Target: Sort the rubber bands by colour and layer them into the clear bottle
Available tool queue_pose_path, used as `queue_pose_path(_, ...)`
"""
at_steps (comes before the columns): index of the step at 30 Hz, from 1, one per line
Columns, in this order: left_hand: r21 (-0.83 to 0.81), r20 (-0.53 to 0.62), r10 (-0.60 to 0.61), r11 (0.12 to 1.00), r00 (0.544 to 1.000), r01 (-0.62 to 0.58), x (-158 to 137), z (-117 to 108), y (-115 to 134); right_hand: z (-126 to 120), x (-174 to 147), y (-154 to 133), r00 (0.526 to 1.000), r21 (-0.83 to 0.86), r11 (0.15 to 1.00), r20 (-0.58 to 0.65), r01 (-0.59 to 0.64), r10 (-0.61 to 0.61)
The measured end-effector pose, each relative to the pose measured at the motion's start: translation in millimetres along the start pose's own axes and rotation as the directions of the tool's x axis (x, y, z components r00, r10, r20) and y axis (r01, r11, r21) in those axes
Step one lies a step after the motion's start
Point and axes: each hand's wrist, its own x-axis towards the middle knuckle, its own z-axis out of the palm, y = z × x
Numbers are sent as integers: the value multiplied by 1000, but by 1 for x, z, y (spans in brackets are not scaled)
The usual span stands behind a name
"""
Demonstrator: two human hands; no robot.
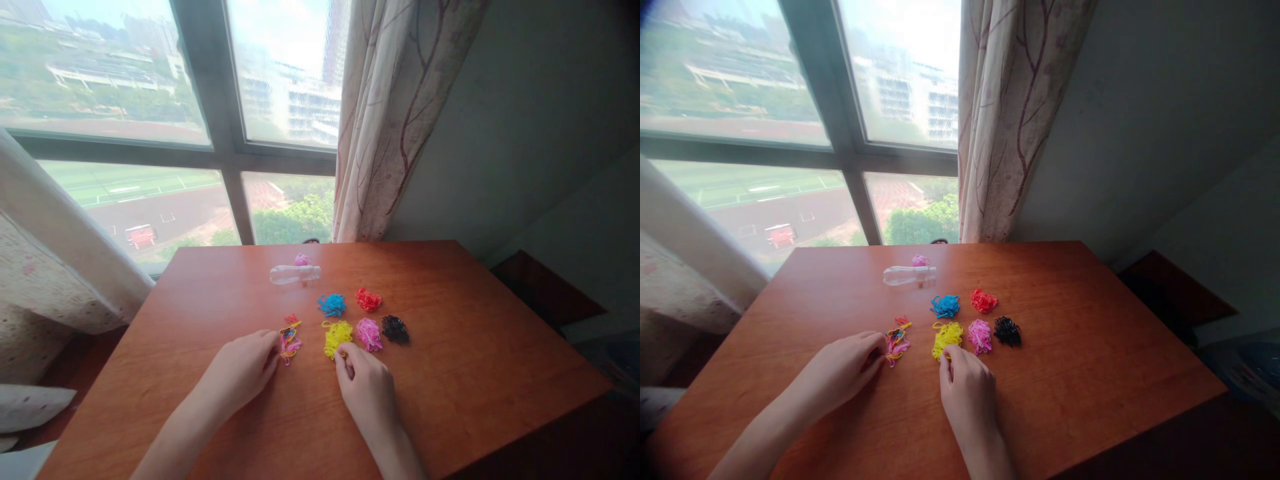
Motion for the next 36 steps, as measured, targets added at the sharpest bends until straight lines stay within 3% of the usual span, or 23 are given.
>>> queue_pose_path(6,-68,-33,39,997,999,-41,0,-2,1,2,-2,-12,1000,51,999,14,9,-10)
queue_pose_path(15,-98,-74,79,991,994,-86,1,1,1,25,2,-52,969,70,998,246,-7,-11)
queue_pose_path(24,-80,-56,90,992,994,-94,0,0,2,32,12,-58,984,91,994,176,-53,36)
queue_pose_path(36,-73,-3,94,993,996,-93,0,-2,1,38,14,-58,981,135,988,188,-70,44)
